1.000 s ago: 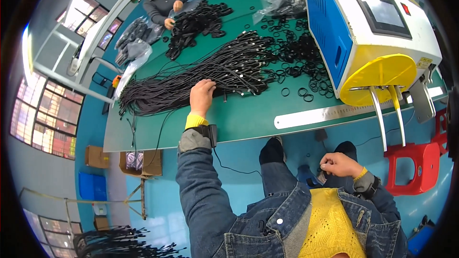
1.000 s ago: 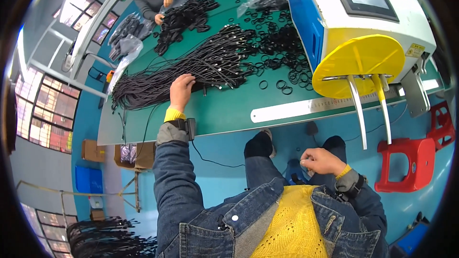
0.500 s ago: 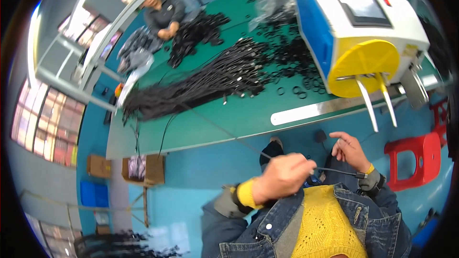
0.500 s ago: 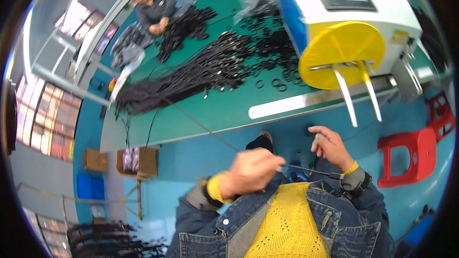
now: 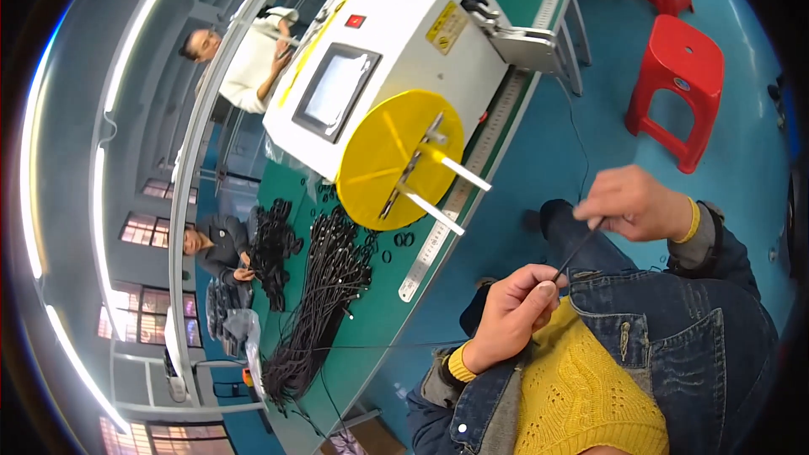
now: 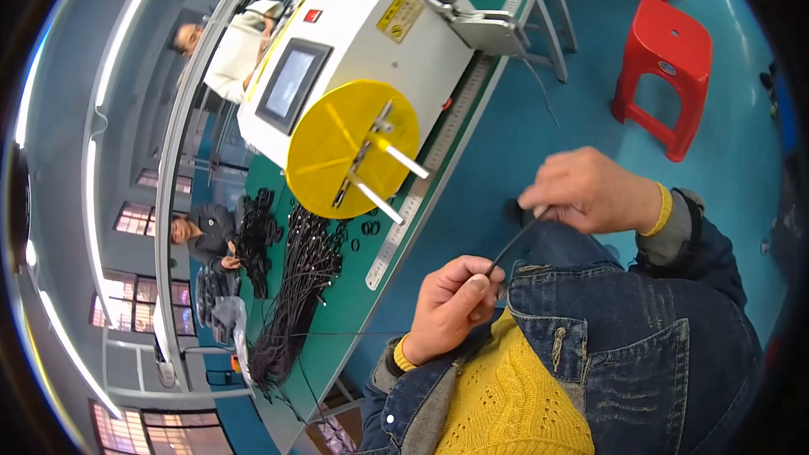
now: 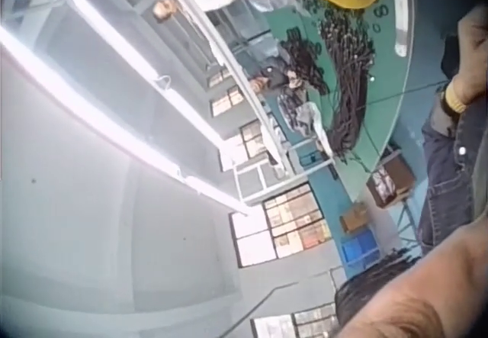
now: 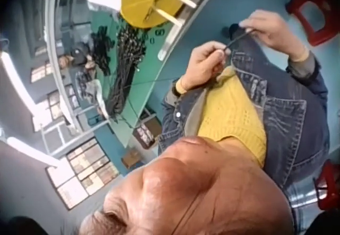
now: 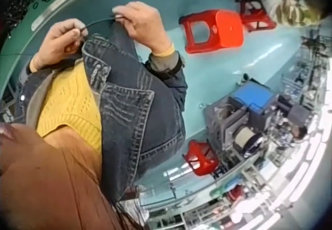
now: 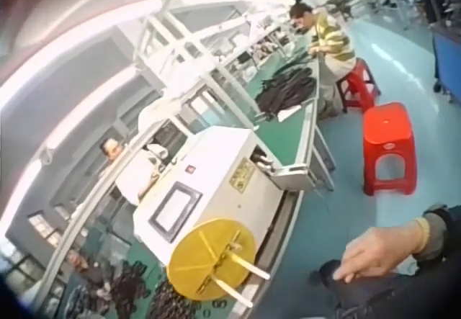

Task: The person picks up a cable, winds it around the spindles of a machine, and removes the coiled cable. They then secure the coil with a rubber band and place it on the table, repeating the process.

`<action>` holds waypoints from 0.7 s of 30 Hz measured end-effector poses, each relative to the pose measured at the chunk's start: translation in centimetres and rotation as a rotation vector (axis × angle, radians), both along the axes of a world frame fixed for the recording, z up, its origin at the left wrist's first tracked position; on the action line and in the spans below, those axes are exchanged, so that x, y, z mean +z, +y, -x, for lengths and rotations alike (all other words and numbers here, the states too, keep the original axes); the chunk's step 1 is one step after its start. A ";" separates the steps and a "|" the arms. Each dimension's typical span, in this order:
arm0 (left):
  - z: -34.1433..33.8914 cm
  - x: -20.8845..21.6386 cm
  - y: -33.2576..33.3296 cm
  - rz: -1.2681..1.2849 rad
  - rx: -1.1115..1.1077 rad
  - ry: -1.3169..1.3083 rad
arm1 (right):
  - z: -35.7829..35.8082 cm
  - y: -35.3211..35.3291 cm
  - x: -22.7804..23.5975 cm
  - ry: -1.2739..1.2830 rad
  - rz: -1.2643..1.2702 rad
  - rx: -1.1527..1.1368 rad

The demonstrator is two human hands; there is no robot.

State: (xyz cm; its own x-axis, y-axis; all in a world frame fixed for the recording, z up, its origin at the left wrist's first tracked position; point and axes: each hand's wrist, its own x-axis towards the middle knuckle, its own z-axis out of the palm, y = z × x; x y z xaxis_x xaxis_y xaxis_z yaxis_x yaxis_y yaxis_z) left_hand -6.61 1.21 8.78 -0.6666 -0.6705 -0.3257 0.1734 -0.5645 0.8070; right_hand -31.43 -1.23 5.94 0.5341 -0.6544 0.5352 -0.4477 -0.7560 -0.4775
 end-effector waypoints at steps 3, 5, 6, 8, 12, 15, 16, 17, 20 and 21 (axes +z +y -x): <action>1.8 1.3 -0.4 0.674 0.267 -0.462 | 0.1 -0.6 0.2 -0.014 0.186 -0.204; 0.9 0.8 -2.7 1.089 0.436 -0.660 | -1.4 -1.8 -0.1 0.074 0.254 -0.289; 0.5 1.1 -3.4 1.113 0.536 -0.685 | -2.3 -2.5 0.2 0.067 0.249 -0.285; 0.0 1.3 -5.3 1.130 0.638 -0.714 | -3.7 -4.3 0.9 0.005 0.255 -0.312; -2.8 0.1 -9.6 1.155 0.773 -0.711 | -7.4 -9.5 -0.7 -0.166 0.200 -0.328; -3.6 -0.7 -11.5 1.134 0.793 -0.692 | -9.3 -12.0 -1.6 -0.251 0.378 -0.450; -3.5 -0.7 -11.6 1.107 0.807 -0.679 | -9.8 -12.7 -1.8 -0.247 0.380 -0.451; -3.5 -0.7 -11.6 1.078 0.823 -0.669 | -10.3 -13.1 -1.9 -0.279 0.345 -0.463; -3.5 -0.7 -12.0 1.063 0.832 -0.675 | -11.6 -14.3 -2.4 -0.337 0.274 -0.488; -3.3 -0.7 -12.3 1.082 0.822 -0.693 | -11.8 -14.7 -2.7 -0.324 0.225 -0.513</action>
